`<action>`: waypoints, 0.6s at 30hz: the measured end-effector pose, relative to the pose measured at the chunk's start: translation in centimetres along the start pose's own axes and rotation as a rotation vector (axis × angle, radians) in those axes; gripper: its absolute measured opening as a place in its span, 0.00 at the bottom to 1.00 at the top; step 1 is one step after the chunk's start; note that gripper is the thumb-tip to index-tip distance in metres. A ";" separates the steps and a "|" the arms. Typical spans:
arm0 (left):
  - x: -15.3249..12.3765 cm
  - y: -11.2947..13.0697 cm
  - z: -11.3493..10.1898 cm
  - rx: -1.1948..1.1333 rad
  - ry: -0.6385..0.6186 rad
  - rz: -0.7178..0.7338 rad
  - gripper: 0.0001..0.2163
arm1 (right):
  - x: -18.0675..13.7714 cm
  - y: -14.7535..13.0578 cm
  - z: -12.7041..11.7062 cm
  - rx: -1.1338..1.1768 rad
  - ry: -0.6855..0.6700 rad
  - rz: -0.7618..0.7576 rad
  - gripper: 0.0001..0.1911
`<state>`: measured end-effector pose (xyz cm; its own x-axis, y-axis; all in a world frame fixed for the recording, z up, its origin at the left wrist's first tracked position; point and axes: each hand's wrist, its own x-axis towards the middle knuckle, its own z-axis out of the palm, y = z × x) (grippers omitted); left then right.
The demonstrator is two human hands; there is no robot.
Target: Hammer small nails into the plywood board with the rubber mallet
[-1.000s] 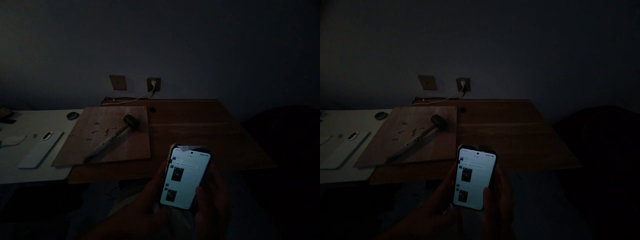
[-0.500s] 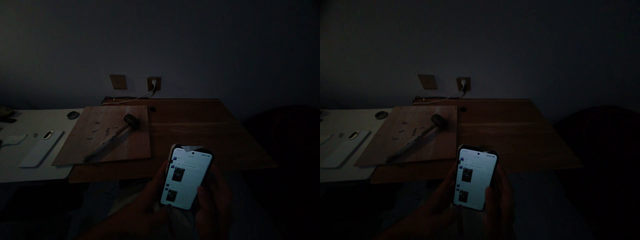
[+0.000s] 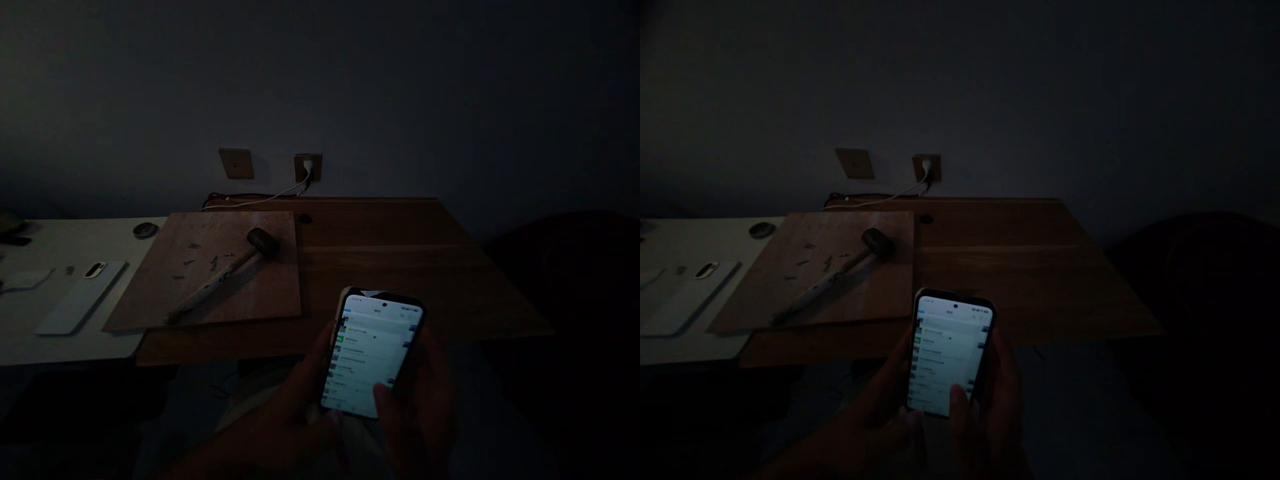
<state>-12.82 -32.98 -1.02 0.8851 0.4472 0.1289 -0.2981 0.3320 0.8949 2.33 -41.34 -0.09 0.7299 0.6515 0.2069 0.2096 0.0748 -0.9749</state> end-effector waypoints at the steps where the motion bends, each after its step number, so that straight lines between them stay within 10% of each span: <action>1: 0.0 0.1 0.0 0.008 0.000 -0.001 0.42 | -0.1 0.1 0.0 0.009 0.005 0.002 0.42; 18: -0.1 -0.2 -0.3 0.042 0.003 0.044 0.39 | 0.2 1.9 -1.6 0.106 -0.026 0.035 0.39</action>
<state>-12.98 -32.88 -1.33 0.8707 0.4626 0.1671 -0.3210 0.2770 0.9056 3.91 -42.23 -1.81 0.7178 0.6746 0.1722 0.1135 0.1307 -0.9849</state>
